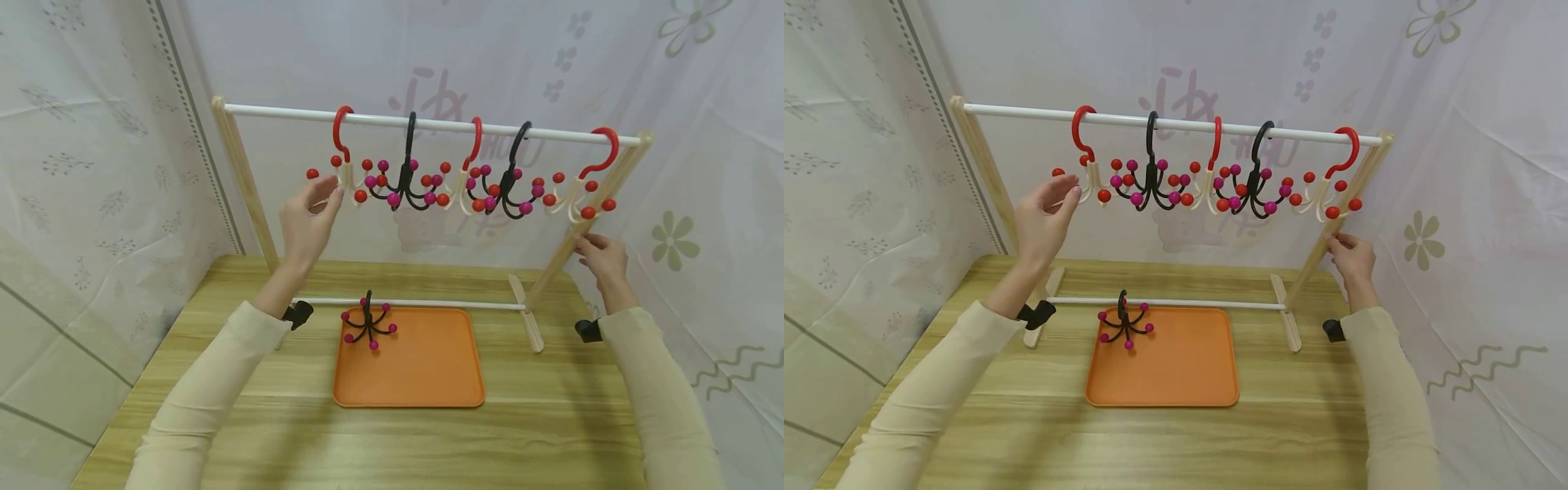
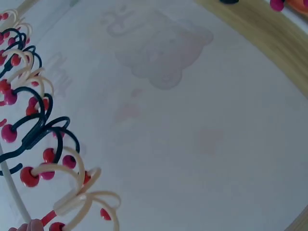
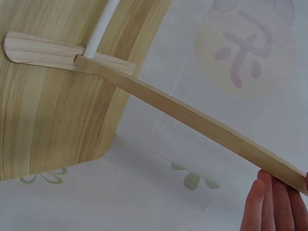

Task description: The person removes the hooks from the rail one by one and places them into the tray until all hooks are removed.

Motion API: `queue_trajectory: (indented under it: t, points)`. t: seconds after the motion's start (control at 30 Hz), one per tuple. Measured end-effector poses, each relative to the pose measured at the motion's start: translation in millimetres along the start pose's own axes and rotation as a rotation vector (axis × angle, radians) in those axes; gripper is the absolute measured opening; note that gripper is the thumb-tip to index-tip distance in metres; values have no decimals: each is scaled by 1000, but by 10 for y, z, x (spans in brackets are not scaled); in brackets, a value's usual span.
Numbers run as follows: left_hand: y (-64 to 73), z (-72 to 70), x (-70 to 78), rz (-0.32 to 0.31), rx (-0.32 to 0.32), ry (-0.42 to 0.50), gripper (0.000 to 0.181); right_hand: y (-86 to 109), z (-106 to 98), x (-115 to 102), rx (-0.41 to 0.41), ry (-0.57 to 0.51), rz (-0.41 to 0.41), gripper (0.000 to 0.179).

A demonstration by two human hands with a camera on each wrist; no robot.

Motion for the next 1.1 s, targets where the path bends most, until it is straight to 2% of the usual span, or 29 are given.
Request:
queue_trajectory:
  t: [0.2, 0.47, 0.9, 0.97, 1.1]
  points:
    - [-214, -16, 95, -11, -16, -56, 26, 9, -3, 3, 8, -19, -5, 59]
    - [-483, -36, 115, -120, -76, -169, 33, 27, -4, -9, 6, -42, -14, 59]
    - [-642, 52, 88, -255, -154, -165, 38, 6, -5, -4, 20, -8, -13, 59]
    - [-653, 68, 87, -290, -153, -156, 37, 8, -5, -2, 21, -7, -15, 58]
    - [-690, 85, 80, -319, -129, -123, 34, 11, -2, 1, 20, 1, -17, 57]
Point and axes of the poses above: each hand's wrist, its own y-axis away from the middle knuckle, its own z-axis out of the palm, x = y × z, the point moved 2 cm from there along -y, towards the middle knuckle, and after that the axes turned 13 degrees about y, right-handed, at the moved point
